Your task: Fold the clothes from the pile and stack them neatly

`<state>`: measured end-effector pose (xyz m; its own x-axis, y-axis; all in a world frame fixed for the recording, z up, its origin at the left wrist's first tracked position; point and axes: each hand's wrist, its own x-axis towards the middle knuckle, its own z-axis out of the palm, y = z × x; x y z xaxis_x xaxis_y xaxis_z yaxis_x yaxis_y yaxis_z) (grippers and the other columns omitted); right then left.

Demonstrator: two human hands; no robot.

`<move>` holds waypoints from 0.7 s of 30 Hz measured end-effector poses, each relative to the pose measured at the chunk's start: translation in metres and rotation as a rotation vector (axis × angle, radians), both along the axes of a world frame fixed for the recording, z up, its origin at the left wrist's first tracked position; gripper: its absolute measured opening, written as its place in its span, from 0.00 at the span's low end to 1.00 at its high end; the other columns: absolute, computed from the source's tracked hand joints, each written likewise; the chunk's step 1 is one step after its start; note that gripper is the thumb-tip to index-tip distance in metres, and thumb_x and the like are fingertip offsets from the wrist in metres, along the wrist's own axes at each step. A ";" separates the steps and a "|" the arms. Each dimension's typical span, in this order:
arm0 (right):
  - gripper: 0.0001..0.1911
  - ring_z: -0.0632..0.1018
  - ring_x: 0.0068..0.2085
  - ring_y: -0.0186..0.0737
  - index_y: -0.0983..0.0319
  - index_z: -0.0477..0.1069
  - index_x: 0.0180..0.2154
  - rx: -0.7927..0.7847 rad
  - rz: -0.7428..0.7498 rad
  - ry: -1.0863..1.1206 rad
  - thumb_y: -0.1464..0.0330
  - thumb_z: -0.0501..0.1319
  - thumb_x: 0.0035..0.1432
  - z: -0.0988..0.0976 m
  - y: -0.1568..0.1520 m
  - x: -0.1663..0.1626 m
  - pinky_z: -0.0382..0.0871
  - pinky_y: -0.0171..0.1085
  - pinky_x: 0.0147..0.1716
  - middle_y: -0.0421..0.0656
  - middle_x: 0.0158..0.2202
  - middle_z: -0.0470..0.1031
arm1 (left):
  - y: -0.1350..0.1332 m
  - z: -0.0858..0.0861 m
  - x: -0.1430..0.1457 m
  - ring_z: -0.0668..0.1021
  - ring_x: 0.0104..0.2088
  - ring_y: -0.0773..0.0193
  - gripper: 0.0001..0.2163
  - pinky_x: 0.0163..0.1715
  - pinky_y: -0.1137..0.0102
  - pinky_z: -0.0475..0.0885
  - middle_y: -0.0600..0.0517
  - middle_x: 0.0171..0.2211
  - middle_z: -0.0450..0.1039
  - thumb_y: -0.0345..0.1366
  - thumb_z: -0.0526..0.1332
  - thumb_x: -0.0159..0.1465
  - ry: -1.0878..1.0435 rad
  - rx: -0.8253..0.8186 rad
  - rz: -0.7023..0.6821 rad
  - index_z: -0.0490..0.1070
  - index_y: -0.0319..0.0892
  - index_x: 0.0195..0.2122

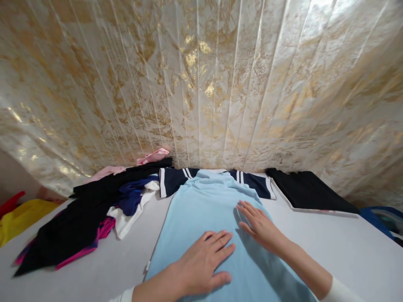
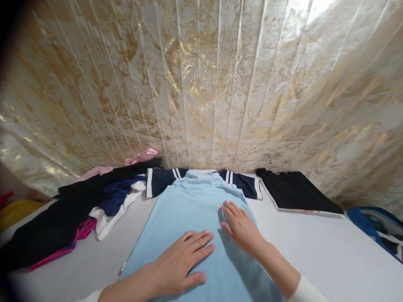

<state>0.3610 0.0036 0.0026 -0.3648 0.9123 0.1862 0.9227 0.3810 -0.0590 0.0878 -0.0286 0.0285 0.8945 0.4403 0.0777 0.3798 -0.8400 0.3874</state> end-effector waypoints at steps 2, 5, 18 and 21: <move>0.26 0.57 0.66 0.47 0.59 0.59 0.62 -0.013 0.097 0.038 0.58 0.49 0.67 -0.003 0.003 -0.023 0.60 0.48 0.59 0.48 0.67 0.55 | -0.001 0.000 0.000 0.55 0.66 0.51 0.28 0.61 0.53 0.54 0.42 0.67 0.50 0.53 0.49 0.69 -0.002 0.008 0.005 0.54 0.42 0.65; 0.28 0.55 0.67 0.47 0.58 0.57 0.64 -0.039 0.035 0.026 0.56 0.49 0.67 -0.011 0.019 -0.035 0.55 0.50 0.61 0.47 0.68 0.53 | -0.003 -0.002 0.001 0.58 0.65 0.54 0.26 0.62 0.57 0.55 0.43 0.65 0.55 0.50 0.52 0.69 -0.050 0.027 0.007 0.57 0.42 0.63; 0.30 0.54 0.67 0.49 0.55 0.54 0.65 0.047 0.048 0.035 0.51 0.47 0.66 -0.023 -0.006 -0.031 0.54 0.53 0.62 0.45 0.68 0.51 | 0.046 -0.009 -0.076 0.54 0.66 0.59 0.22 0.62 0.57 0.53 0.45 0.67 0.50 0.41 0.49 0.72 0.045 0.104 0.423 0.53 0.43 0.65; 0.31 0.56 0.67 0.49 0.54 0.53 0.65 0.023 0.061 0.046 0.51 0.48 0.66 -0.024 -0.020 -0.037 0.56 0.52 0.61 0.45 0.68 0.52 | 0.043 -0.015 -0.081 0.51 0.67 0.58 0.24 0.63 0.57 0.51 0.45 0.68 0.46 0.46 0.49 0.72 0.092 0.153 0.418 0.50 0.44 0.67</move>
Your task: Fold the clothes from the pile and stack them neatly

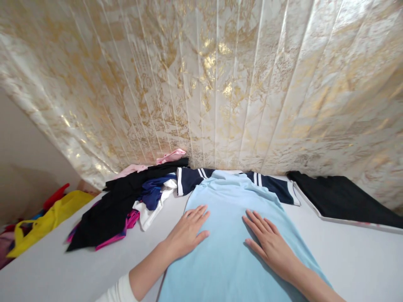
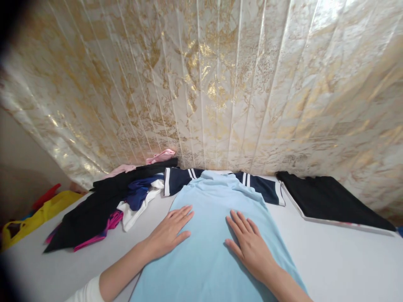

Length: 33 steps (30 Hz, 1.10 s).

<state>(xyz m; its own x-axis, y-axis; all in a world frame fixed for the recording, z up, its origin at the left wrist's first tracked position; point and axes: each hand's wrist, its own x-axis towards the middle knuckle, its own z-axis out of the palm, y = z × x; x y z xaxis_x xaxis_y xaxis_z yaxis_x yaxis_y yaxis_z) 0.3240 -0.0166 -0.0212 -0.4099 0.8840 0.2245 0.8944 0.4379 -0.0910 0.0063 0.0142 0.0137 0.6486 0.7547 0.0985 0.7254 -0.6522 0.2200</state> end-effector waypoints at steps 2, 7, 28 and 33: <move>0.31 0.56 0.67 0.48 0.54 0.53 0.66 -0.017 -0.011 -0.011 0.51 0.47 0.66 0.000 -0.001 0.005 0.55 0.52 0.61 0.45 0.68 0.51 | -0.002 -0.001 0.001 0.51 0.67 0.58 0.24 0.63 0.57 0.51 0.45 0.68 0.46 0.46 0.48 0.72 0.016 0.013 0.005 0.51 0.44 0.66; 0.31 0.57 0.66 0.48 0.55 0.55 0.65 -0.011 -0.106 -0.045 0.49 0.45 0.66 -0.002 0.010 0.042 0.55 0.51 0.62 0.44 0.68 0.52 | -0.001 -0.001 -0.005 0.53 0.67 0.59 0.23 0.62 0.59 0.53 0.46 0.68 0.48 0.46 0.46 0.73 -0.003 0.032 0.061 0.53 0.45 0.66; 0.32 0.58 0.65 0.53 0.51 0.46 0.67 -0.070 0.185 -0.001 0.52 0.50 0.65 0.001 -0.036 -0.036 0.61 0.53 0.59 0.44 0.68 0.48 | -0.020 -0.002 -0.030 0.54 0.67 0.58 0.22 0.62 0.55 0.55 0.47 0.68 0.47 0.42 0.48 0.72 0.038 0.025 0.156 0.52 0.46 0.66; 0.31 0.58 0.66 0.53 0.53 0.54 0.65 -0.035 -0.029 0.024 0.50 0.50 0.64 -0.009 -0.029 -0.015 0.59 0.56 0.60 0.43 0.67 0.52 | -0.015 -0.002 -0.034 0.56 0.66 0.60 0.21 0.61 0.55 0.56 0.47 0.67 0.51 0.33 0.47 0.71 -0.009 0.015 0.146 0.55 0.45 0.65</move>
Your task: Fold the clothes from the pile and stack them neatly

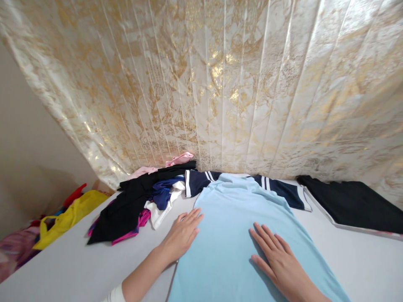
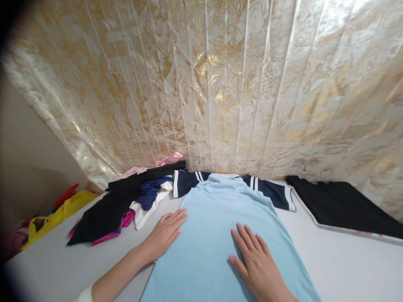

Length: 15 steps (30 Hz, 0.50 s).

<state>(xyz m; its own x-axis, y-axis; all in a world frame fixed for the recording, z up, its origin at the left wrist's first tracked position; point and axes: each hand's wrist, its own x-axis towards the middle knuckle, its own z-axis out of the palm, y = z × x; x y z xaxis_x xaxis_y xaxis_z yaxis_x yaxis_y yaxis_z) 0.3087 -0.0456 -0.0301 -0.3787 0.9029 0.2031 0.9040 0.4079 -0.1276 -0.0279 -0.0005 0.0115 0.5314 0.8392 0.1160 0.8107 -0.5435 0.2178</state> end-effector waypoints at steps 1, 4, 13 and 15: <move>0.32 0.58 0.66 0.53 0.54 0.53 0.65 -0.002 -0.004 0.008 0.50 0.50 0.64 0.001 -0.002 -0.001 0.59 0.56 0.60 0.44 0.67 0.51 | 0.000 0.000 -0.001 0.57 0.66 0.60 0.22 0.61 0.56 0.57 0.48 0.67 0.52 0.30 0.47 0.70 -0.018 0.009 -0.006 0.56 0.45 0.64; 0.33 0.56 0.66 0.51 0.56 0.48 0.67 -0.026 0.113 0.036 0.53 0.50 0.65 0.007 -0.013 -0.015 0.59 0.53 0.60 0.45 0.68 0.47 | -0.007 0.003 -0.003 0.57 0.66 0.63 0.25 0.61 0.59 0.58 0.50 0.66 0.53 0.25 0.45 0.68 -0.063 0.037 -0.045 0.54 0.47 0.65; 0.32 0.57 0.66 0.55 0.58 0.56 0.65 -0.015 0.077 0.000 0.51 0.50 0.64 0.010 -0.012 -0.022 0.60 0.56 0.59 0.48 0.67 0.50 | -0.024 -0.002 -0.010 0.56 0.66 0.59 0.21 0.60 0.57 0.57 0.48 0.67 0.50 0.42 0.47 0.73 0.070 0.042 -0.054 0.52 0.47 0.66; 0.32 0.57 0.66 0.54 0.59 0.53 0.65 0.010 0.104 0.021 0.52 0.51 0.65 0.012 -0.019 -0.027 0.60 0.55 0.59 0.48 0.68 0.49 | -0.022 -0.003 -0.010 0.56 0.66 0.59 0.22 0.60 0.58 0.56 0.48 0.67 0.50 0.43 0.47 0.73 0.075 0.057 -0.043 0.51 0.47 0.66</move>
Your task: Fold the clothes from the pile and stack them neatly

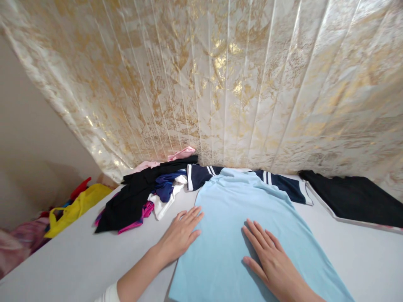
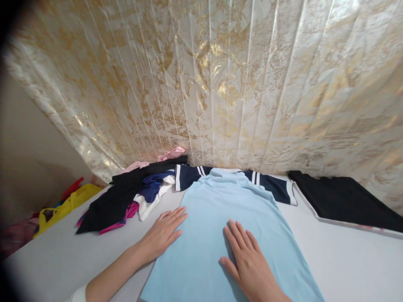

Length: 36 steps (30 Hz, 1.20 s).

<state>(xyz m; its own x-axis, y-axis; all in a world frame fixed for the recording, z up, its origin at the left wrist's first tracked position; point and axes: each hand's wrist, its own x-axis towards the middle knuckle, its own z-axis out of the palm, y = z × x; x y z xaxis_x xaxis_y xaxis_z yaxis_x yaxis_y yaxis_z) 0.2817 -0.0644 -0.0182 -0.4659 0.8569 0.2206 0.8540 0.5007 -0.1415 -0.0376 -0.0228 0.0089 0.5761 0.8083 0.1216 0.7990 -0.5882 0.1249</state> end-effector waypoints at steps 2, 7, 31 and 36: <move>0.34 0.56 0.66 0.51 0.59 0.47 0.67 0.002 0.127 0.037 0.55 0.51 0.65 0.006 -0.011 -0.013 0.59 0.51 0.60 0.48 0.68 0.47 | 0.001 -0.001 0.001 0.56 0.66 0.59 0.22 0.60 0.58 0.56 0.48 0.67 0.50 0.43 0.46 0.73 0.000 0.010 0.002 0.50 0.47 0.66; 0.32 0.59 0.66 0.47 0.56 0.52 0.66 -0.071 0.557 0.045 0.53 0.52 0.65 0.020 -0.029 -0.052 0.60 0.42 0.60 0.46 0.66 0.53 | 0.003 -0.001 0.002 0.56 0.66 0.59 0.21 0.61 0.58 0.56 0.46 0.67 0.51 0.41 0.48 0.73 0.005 0.021 -0.002 0.52 0.45 0.66; 0.31 0.61 0.64 0.49 0.54 0.57 0.64 -0.090 -0.193 -0.060 0.49 0.48 0.64 0.002 0.021 0.115 0.64 0.50 0.58 0.43 0.67 0.54 | -0.038 0.024 0.050 0.51 0.67 0.50 0.29 0.62 0.52 0.55 0.45 0.69 0.39 0.40 0.56 0.68 0.020 -0.222 -0.085 0.47 0.46 0.68; 0.29 0.61 0.65 0.46 0.55 0.59 0.63 -0.149 -0.051 -0.004 0.52 0.48 0.66 0.027 0.045 0.084 0.60 0.48 0.61 0.43 0.66 0.57 | -0.018 0.030 0.109 0.52 0.67 0.52 0.29 0.63 0.53 0.51 0.43 0.68 0.43 0.47 0.53 0.69 -0.075 -0.262 -0.357 0.48 0.45 0.68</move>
